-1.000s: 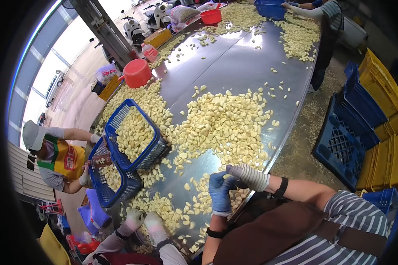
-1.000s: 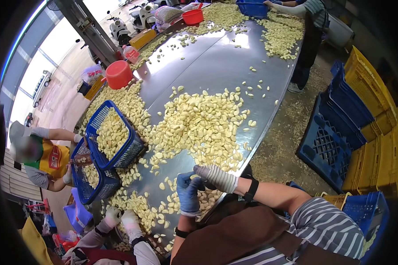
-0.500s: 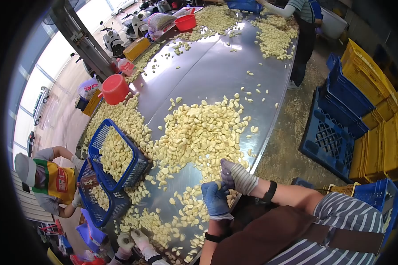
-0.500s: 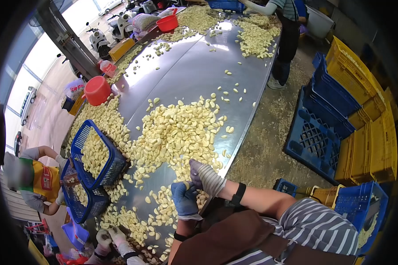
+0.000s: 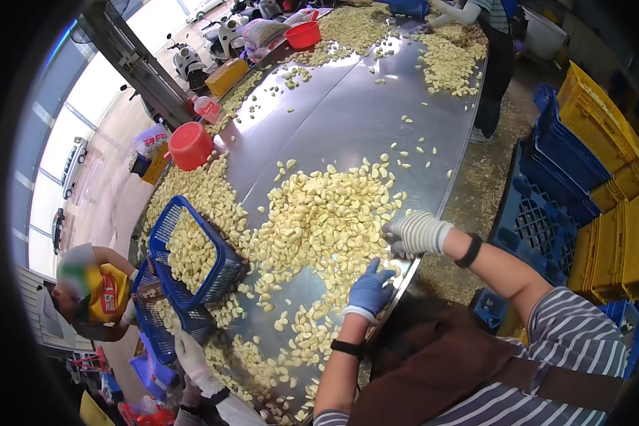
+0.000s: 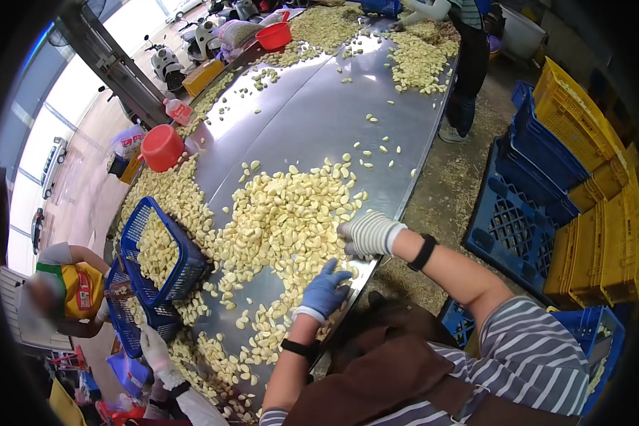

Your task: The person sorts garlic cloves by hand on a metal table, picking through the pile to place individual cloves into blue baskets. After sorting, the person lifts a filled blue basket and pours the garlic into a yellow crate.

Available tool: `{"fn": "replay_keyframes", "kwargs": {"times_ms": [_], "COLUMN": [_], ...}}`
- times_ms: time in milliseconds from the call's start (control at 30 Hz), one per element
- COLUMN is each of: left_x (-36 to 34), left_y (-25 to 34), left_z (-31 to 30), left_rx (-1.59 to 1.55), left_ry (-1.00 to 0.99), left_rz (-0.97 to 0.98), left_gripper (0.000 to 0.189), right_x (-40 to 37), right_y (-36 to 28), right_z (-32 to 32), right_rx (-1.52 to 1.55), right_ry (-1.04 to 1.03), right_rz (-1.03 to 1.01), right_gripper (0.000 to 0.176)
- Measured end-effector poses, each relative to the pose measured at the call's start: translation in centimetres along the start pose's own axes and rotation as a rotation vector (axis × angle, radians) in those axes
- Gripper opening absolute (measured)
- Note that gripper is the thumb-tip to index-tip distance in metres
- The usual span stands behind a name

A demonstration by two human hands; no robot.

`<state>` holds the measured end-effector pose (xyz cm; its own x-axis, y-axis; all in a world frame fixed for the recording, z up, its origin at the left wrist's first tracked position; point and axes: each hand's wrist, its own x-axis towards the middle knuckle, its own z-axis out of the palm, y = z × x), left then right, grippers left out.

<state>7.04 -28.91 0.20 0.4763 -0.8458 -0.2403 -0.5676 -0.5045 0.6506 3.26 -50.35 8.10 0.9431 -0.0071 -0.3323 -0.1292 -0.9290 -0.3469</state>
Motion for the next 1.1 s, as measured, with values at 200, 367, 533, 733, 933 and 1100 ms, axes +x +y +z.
{"fn": "replay_keyframes", "kwargs": {"times_ms": [200,367,533,733,933,1100], "left_x": [-8.1,-19.5,-18.2,-4.6,-2.9,-8.3], "left_y": [-2.0,-8.6,-8.5,-1.9,-2.8,-6.2], "left_z": [-2.4,-5.6,-4.6,-1.1,0.7,0.2], "left_rx": [0.294,0.4,0.389,0.135,0.32,0.292], "left_ry": [-0.146,-0.021,0.443,0.216,0.04,0.07], "left_rz": [-0.207,-0.832,-0.772,-0.173,-0.259,-0.401], "left_gripper": [0.041,0.038,0.021,0.033,0.019,0.014], "right_x": [3.4,4.2,5.4,10.7,9.7,8.2], "right_y": [1.6,1.0,-0.5,-2.5,-6.5,-6.7], "right_z": [6.1,4.6,1.9,6.6,3.7,5.6], "right_rx": [-0.158,-0.006,0.194,-0.005,0.164,-0.21], "right_ry": [-0.198,-0.371,-0.463,-0.267,-0.11,-0.404], "right_rz": [0.057,0.115,0.122,0.032,-0.283,-0.551], "right_gripper": [0.095,0.1,0.092,0.072,0.033,0.018]}}
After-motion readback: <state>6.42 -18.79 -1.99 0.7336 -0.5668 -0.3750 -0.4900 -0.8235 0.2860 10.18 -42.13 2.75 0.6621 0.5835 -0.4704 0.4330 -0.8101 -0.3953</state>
